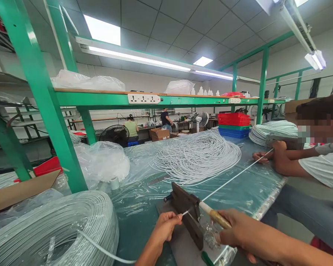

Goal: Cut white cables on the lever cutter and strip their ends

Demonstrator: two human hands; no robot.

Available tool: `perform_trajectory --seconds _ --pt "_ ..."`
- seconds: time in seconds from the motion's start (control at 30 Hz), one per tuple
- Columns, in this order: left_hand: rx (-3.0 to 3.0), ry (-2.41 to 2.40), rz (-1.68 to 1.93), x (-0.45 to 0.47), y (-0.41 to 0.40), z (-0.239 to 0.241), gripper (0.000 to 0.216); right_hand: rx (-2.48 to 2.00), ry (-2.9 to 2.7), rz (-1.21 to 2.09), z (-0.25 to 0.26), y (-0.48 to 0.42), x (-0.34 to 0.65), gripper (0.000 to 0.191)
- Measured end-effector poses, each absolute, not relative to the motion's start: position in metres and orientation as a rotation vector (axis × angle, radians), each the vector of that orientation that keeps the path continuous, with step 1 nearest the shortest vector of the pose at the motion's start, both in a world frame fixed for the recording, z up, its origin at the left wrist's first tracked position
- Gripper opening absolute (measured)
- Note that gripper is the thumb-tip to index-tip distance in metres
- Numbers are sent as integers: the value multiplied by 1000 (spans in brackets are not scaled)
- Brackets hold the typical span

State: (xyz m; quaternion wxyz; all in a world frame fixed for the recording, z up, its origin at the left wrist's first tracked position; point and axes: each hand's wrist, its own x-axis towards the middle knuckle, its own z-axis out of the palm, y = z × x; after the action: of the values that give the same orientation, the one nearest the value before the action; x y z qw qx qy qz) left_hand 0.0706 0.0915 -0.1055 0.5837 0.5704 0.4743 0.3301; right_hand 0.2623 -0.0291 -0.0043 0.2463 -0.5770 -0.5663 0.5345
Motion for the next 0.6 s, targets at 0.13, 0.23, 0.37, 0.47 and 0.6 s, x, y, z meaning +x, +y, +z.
perform_trajectory --seconds 0.13,0.23,0.37,0.47,0.6 --pt "1326 1076 774 72 91 -106 43 -1676 -1526 1344 -5 -37 261 31" --pt "1309 1065 768 72 91 -106 43 -1729 -1502 1309 -5 -38 260 33" --pt "1293 1056 762 73 91 -105 44 -1733 -1559 1305 -3 -35 260 32" --pt "1286 1032 754 73 92 -105 45 -1730 -1562 1266 -9 -34 262 34" --pt "1251 1001 760 67 96 -107 50 -1731 -1541 1040 -52 -39 262 41"
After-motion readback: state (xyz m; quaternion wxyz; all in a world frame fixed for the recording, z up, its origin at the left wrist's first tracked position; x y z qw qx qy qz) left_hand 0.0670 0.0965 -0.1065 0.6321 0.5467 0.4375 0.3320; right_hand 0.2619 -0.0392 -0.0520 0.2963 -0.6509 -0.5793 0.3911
